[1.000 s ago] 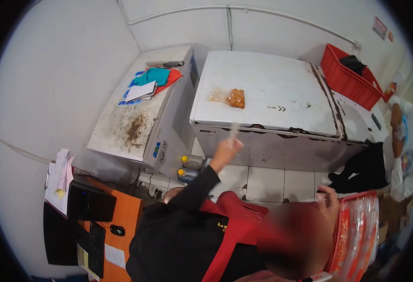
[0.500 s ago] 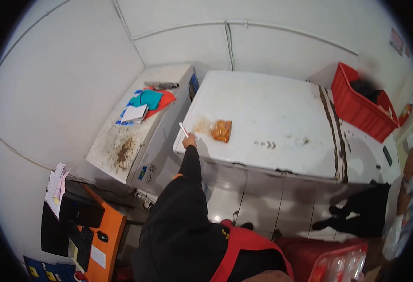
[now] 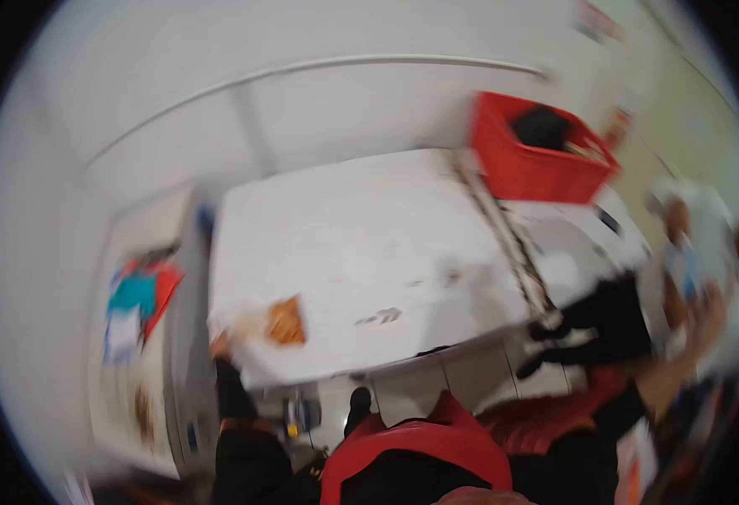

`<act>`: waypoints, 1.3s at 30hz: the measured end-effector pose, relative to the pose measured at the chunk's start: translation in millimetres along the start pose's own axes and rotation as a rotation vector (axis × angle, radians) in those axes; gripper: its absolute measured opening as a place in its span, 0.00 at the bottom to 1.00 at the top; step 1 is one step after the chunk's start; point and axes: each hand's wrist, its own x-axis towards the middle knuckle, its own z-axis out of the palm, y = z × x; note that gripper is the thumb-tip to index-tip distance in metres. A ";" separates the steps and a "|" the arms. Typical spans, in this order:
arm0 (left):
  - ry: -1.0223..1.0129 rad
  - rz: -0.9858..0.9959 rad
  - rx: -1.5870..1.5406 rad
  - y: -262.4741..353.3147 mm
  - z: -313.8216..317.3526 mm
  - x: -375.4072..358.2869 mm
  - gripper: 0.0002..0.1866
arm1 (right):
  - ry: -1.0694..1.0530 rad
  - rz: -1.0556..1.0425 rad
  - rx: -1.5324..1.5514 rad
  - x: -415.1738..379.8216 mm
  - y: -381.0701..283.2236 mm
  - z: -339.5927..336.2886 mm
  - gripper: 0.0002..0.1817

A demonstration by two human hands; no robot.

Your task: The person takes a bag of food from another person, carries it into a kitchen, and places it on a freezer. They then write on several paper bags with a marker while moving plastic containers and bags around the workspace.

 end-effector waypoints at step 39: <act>-0.930 0.789 -0.314 661.5 -33.4 -12.4 0.09 | -0.218 0.082 -0.174 -36.7 24.0 -91.9 0.33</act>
